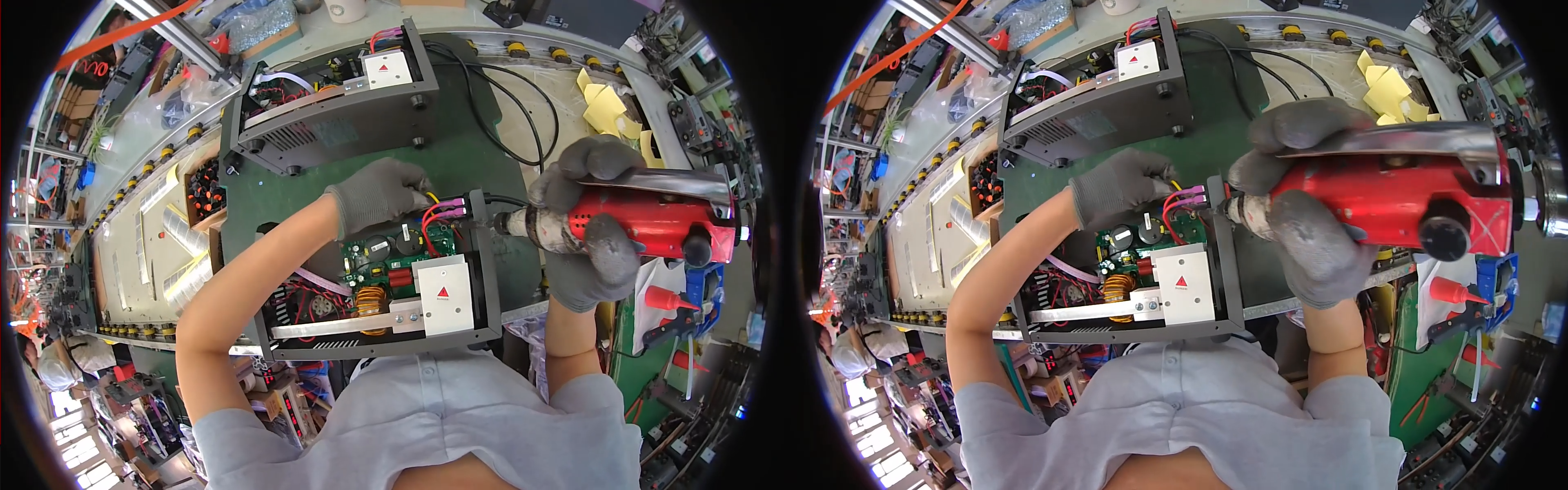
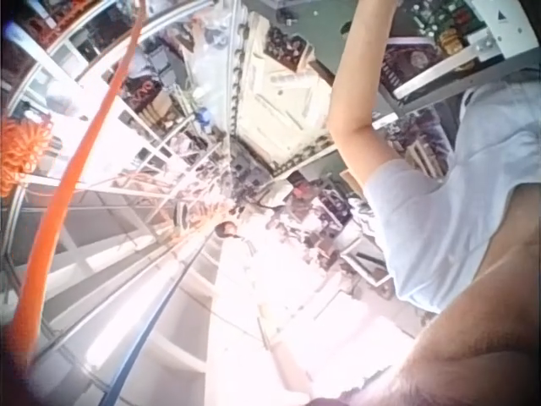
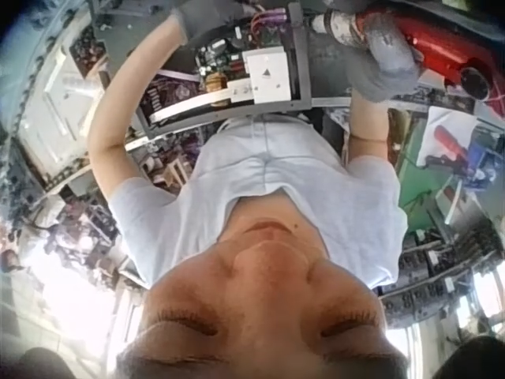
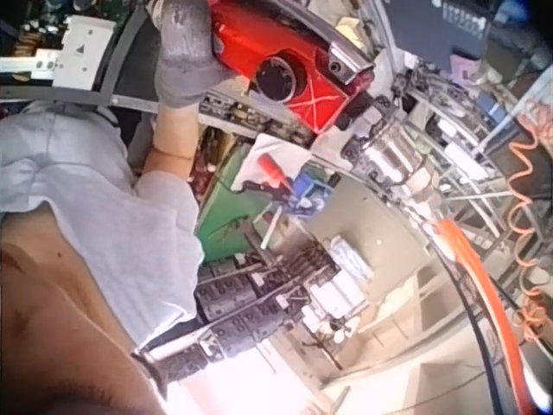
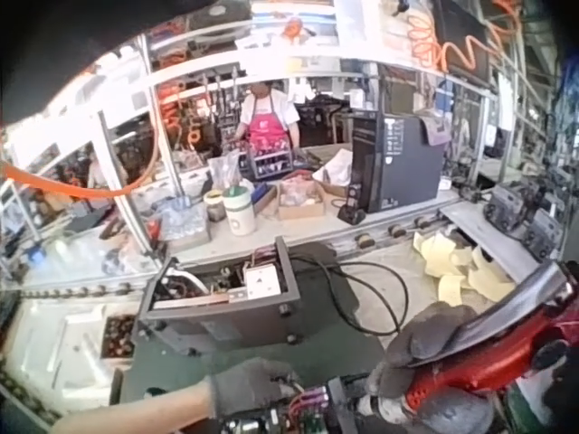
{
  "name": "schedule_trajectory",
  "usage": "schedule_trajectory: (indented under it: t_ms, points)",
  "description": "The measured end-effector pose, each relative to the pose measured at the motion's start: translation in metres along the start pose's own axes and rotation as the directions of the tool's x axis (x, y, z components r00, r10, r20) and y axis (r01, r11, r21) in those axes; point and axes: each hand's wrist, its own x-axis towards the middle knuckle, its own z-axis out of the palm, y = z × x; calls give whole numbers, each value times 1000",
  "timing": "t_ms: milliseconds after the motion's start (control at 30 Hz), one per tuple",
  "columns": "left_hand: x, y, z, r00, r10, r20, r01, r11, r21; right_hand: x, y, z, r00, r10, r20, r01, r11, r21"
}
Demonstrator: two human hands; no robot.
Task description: Assembling, wiring, and labeling power supply units at an industrial workbench.
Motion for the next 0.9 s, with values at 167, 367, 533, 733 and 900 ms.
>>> schedule_trajectory:
  t_ms: [167, 367, 533, 733, 900]
  points:
    - [-6, 7, 6, 988, 114, -103, -100, 985, 138, -3, 14, 0, 993, -81, 88, 99, 969, -228]
    - [-4, 10, 10, 977, 109, -181, -37, 932, 361, -14, 20, 16, 996, 82, -33, -85, 991, -105]
    - [-6, 10, 15, 961, 139, -239, -56, 945, 322, -15, 20, 22, 955, 252, -160, -296, 863, -408]
    - [-2, 6, 16, 949, 181, -257, -72, 921, 383, -5, 27, 22, 963, 243, -113, -266, 814, -516]
    - [-1, 6, 15, 956, 167, -241, -58, 913, 404, -4, 32, 25, 968, 240, -71, -234, 769, -595]
